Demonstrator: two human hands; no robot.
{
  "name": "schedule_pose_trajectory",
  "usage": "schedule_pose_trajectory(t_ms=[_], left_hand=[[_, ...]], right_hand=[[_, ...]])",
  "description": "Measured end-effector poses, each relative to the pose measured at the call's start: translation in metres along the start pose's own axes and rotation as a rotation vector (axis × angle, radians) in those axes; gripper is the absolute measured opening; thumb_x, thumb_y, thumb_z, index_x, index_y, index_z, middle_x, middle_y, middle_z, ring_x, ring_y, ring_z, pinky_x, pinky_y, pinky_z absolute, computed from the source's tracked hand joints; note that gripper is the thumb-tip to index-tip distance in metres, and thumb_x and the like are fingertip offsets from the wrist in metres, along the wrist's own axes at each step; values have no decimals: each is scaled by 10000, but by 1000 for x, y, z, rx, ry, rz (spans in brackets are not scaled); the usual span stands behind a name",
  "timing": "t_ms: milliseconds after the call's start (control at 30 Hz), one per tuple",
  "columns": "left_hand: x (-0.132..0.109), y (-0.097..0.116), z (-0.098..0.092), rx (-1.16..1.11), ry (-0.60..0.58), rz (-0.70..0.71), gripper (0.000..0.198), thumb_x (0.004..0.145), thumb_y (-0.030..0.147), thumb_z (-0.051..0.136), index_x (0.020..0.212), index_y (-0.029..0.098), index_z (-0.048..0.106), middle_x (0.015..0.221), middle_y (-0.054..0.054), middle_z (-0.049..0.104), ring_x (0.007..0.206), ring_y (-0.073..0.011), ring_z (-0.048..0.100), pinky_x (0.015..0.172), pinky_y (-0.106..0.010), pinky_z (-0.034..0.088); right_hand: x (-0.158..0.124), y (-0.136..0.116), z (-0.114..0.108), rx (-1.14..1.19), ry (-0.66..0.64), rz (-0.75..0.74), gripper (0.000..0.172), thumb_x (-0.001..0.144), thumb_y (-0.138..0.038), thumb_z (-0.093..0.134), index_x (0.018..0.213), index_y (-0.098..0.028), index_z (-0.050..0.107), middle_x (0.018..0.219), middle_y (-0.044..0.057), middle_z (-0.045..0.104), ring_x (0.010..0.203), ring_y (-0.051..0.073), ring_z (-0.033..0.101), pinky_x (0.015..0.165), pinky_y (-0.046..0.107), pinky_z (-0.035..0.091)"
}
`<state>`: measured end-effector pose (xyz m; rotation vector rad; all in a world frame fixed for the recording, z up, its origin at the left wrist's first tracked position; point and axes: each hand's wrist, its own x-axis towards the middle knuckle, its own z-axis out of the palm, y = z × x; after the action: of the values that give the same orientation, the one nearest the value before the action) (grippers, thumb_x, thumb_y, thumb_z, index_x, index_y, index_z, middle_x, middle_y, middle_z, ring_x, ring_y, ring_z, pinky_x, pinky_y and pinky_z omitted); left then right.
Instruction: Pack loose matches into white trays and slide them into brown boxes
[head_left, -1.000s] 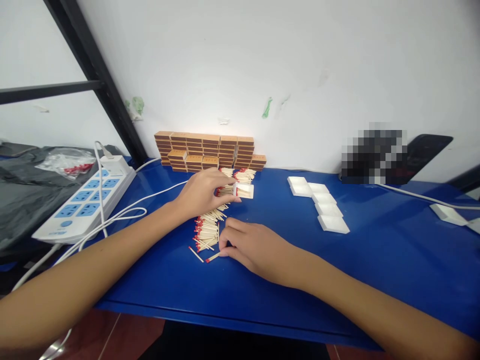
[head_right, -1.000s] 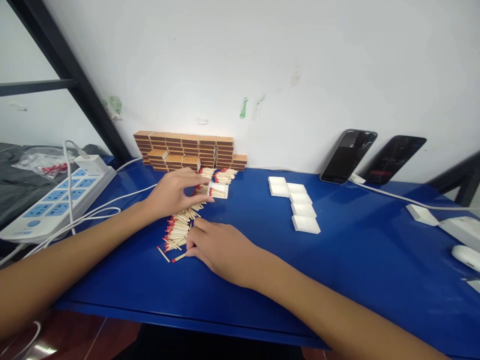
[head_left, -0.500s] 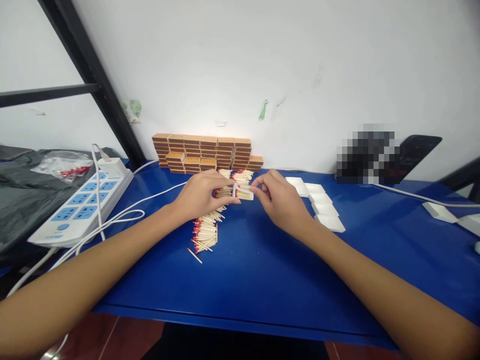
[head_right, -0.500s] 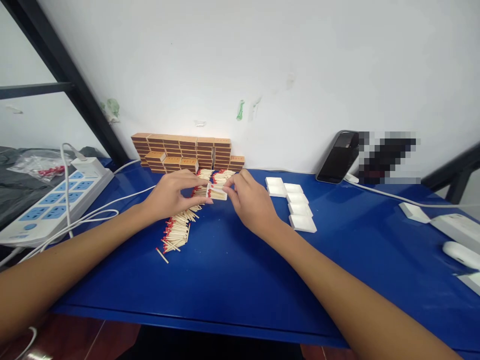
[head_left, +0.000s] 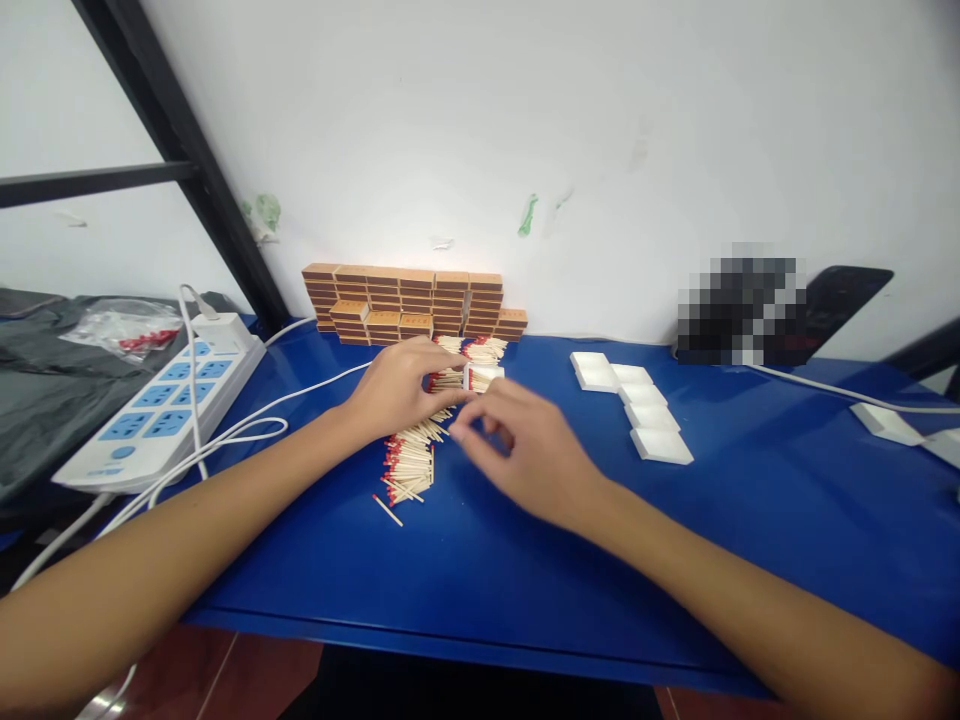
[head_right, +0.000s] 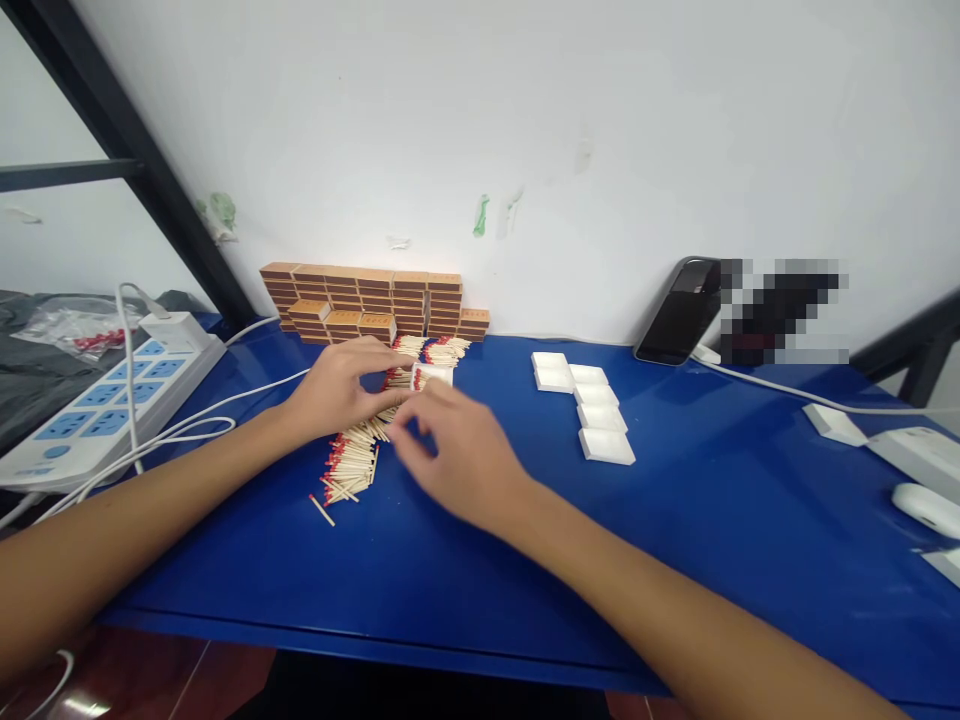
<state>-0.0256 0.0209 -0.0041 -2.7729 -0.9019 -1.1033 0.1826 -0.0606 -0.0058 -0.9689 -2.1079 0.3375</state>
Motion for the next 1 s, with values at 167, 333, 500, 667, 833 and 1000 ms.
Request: schedule_pose_trajectory(t_ms=[167, 333, 500, 667, 833, 1000], left_hand=[[0, 2, 0, 15, 7, -13, 455, 877, 584, 746, 1090, 182, 769, 886, -55, 774, 826, -206, 667, 760, -333, 514], [-1, 2, -1, 19, 0, -6, 445, 866, 569, 764, 1092, 187, 763, 873, -46, 765, 836, -210, 670, 777, -334, 512], [-1, 1, -1, 30, 5, 1, 444, 861, 564, 772, 1095, 187, 760, 872, -41, 764, 846, -212, 676, 770, -331, 508], [-1, 2, -1, 27, 0, -6, 428, 859, 558, 776, 1084, 195, 764, 882, -41, 765, 834, -205, 667, 764, -328, 502], [-1, 2, 1, 22, -5, -14, 430, 848, 538, 795, 1095, 187, 767, 921, -51, 778, 867, -214, 680, 763, -327, 506], [0, 0, -1, 26, -7, -11, 450, 855, 570, 774, 1090, 186, 767, 895, -49, 774, 838, -209, 676, 777, -341, 520]], right_hand=[[-16, -36, 24, 60, -237, 37, 176, 886, -346, 759, 885, -194, 670, 918, -9, 628, 681, 108, 534, 636, 275, 400], [-15, -37, 31, -16, -258, 49, 136, 884, -296, 734, 901, -181, 663, 959, 10, 638, 717, 125, 551, 650, 291, 403], [-15, -34, 36, -58, -278, 37, 120, 888, -294, 727, 896, -186, 673, 970, 18, 651, 751, 145, 584, 664, 303, 410], [-18, -33, 41, -70, -273, 11, 89, 919, -273, 688, 917, -184, 685, 990, 33, 663, 809, 166, 630, 700, 307, 443], [-18, -31, 45, -123, -247, -25, 81, 936, -227, 651, 872, -186, 679, 922, 21, 649, 780, 162, 619, 691, 307, 449], [-16, -24, 34, -196, -272, -115, 105, 976, -242, 652, 894, -179, 669, 938, 34, 656, 810, 160, 628, 704, 294, 472]])
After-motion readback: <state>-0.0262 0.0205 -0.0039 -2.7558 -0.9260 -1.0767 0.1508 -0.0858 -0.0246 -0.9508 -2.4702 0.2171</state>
